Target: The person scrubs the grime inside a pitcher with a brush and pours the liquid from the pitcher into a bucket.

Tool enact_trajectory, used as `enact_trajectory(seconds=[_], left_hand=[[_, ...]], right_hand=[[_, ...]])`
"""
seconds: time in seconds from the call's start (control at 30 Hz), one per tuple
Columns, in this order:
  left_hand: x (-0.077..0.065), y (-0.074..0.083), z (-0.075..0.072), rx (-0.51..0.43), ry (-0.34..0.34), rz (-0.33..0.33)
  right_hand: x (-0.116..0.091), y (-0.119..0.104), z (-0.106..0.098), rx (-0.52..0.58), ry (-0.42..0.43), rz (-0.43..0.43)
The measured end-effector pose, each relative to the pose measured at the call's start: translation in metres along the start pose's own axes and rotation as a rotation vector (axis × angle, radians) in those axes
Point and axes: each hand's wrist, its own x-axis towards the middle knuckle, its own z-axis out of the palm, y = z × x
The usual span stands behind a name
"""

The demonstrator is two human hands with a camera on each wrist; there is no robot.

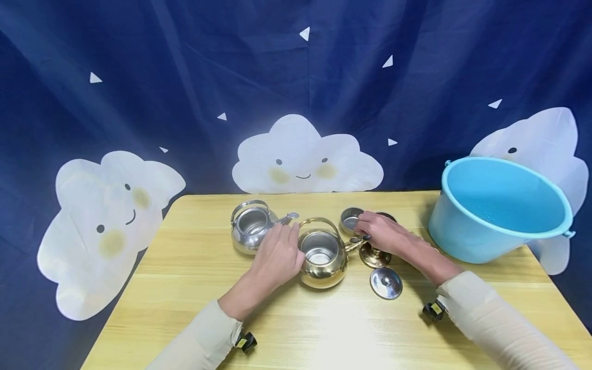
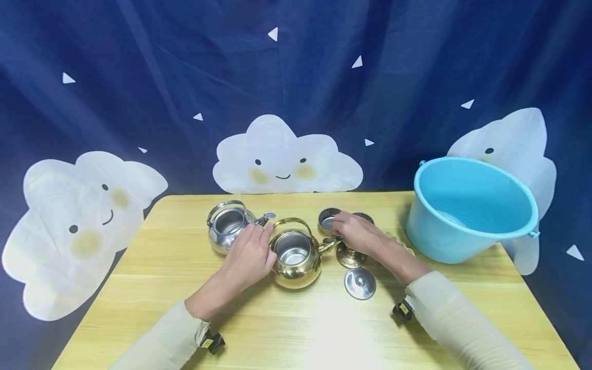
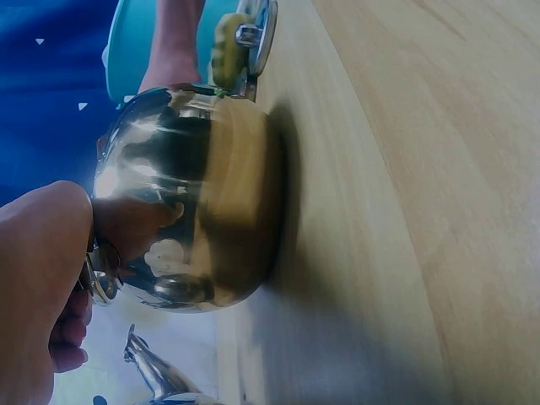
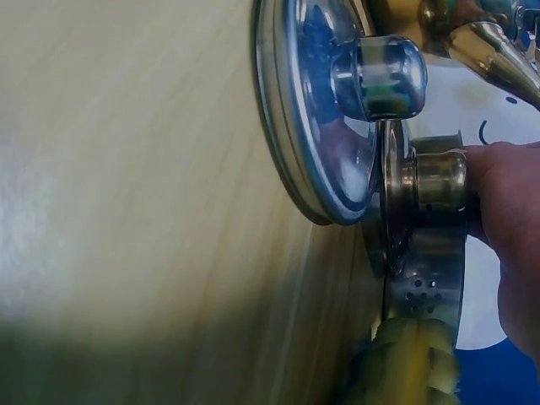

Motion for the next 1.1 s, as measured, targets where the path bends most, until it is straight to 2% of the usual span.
enact_trajectory(seconds=[0.17,0.37,0.5,0.7,1.1], left_hand=[[0.0003,0.0,0.0005,0.003,0.033,0.002],[0.0006,0.0,0.0003,0.006,0.039,0.0],[0.001,-0.0001,0.0002,0.017,0.06,0.01],[0.0012,0.0,-0.0003,0.021,0.052,0.014],[0.0002,0.0002,-0.0004,0.014,0.045,0.01]], right_hand=[[0.0005,-0.0008,-0.0006,0.001,-0.006,0.005],[0.0023,-0.003,-0.0039,0.003,-0.063,0.056],[0.0028,-0.0035,-0.0061,0.009,-0.086,0.06],[0.0016,-0.0033,-0.0053,0.001,-0.037,0.015],[0.0015,-0.0042,-0.0095,-0.02,-0.014,0.019]])
